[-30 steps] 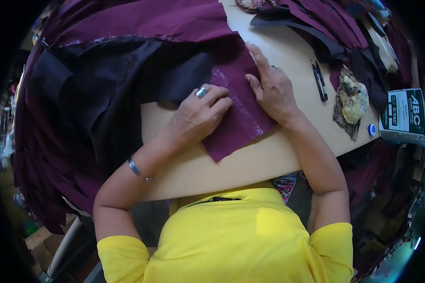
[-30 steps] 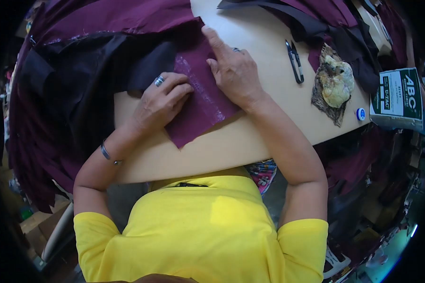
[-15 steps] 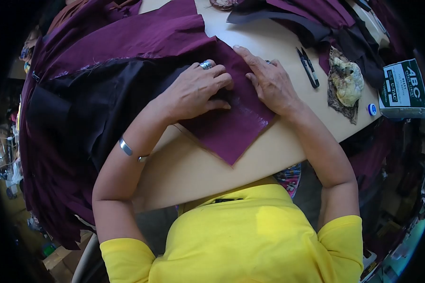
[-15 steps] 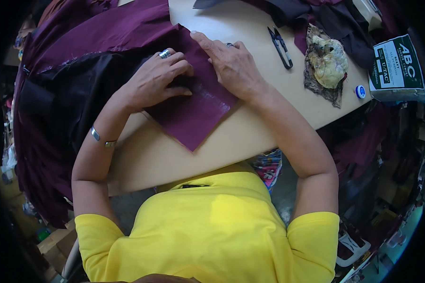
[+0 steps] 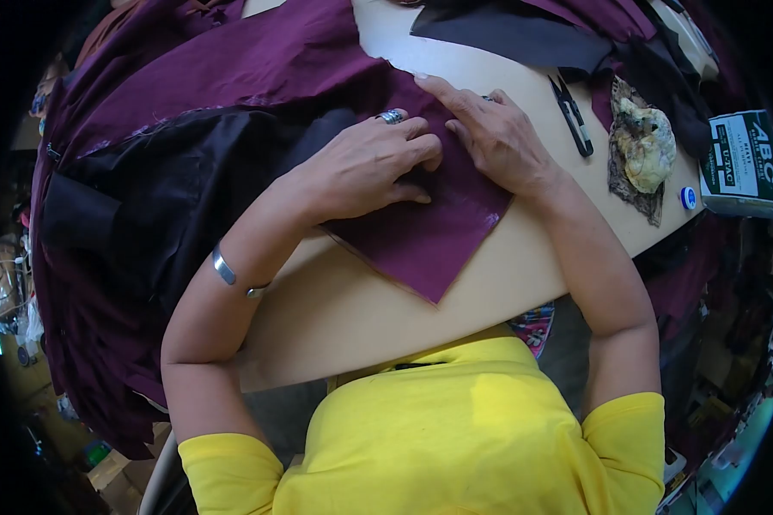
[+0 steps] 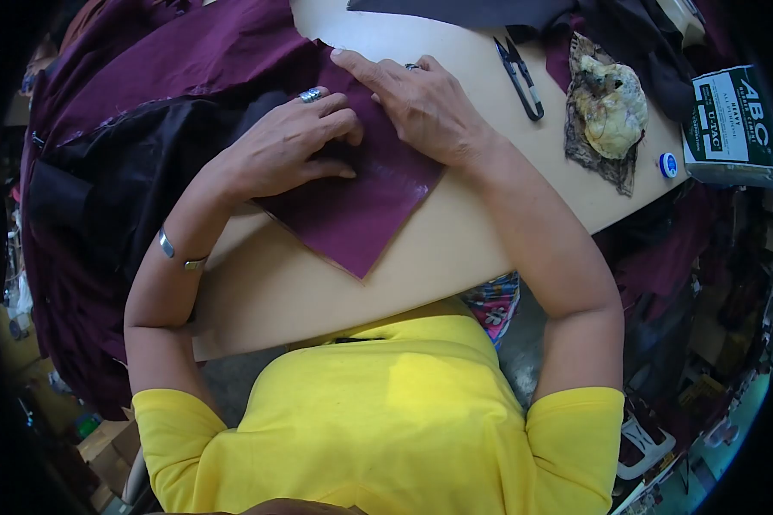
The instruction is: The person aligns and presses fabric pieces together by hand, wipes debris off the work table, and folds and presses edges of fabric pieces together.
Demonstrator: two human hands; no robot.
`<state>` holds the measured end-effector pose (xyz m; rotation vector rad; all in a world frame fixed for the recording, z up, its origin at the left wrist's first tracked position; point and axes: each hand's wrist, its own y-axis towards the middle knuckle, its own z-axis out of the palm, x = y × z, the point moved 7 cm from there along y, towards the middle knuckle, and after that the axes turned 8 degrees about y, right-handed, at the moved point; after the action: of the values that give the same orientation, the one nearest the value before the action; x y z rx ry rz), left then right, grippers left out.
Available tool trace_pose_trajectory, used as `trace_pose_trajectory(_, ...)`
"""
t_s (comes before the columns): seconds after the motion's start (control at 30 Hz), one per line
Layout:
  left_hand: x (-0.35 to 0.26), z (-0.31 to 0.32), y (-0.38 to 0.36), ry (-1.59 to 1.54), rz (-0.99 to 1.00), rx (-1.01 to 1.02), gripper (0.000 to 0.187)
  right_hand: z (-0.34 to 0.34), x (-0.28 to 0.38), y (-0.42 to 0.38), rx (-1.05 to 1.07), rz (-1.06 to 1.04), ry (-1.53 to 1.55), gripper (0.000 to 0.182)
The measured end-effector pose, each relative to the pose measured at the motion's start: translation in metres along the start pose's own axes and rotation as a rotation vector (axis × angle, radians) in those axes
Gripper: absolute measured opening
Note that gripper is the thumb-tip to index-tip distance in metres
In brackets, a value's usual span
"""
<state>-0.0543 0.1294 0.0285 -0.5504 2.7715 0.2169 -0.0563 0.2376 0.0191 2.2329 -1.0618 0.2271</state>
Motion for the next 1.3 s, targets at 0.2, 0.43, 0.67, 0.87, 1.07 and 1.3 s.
trace_pose_trajectory(0.2,0.0,-0.004,0.002,0.104,-0.114,0.116,0.029,-0.001,0.0,0.0,-0.029,0.017,-0.018,0.058)
trace_pose_trajectory(0.43,0.047,-0.015,-0.043,0.51,-0.375,-0.178,0.073,-0.002,0.001,-0.001,-0.061,0.002,0.002,0.055)
trace_pose_trajectory(0.67,0.026,-0.01,-0.069,0.296,-0.619,-0.139,0.079,-0.008,0.003,-0.003,-0.041,-0.077,0.073,0.056)
trace_pose_trajectory(0.87,0.016,-0.039,-0.074,0.249,-0.38,-0.403,0.043,-0.006,-0.001,-0.005,0.002,-0.037,0.054,0.058)
trace_pose_trajectory(1.07,-0.022,-0.02,-0.027,0.141,-0.143,-0.232,0.029,-0.01,0.001,-0.005,-0.013,0.004,0.066,0.059)
trace_pose_trajectory(1.3,-0.003,-0.007,-0.009,0.035,-0.122,-0.02,0.015,-0.01,0.001,-0.009,-0.021,0.061,0.064,0.057)
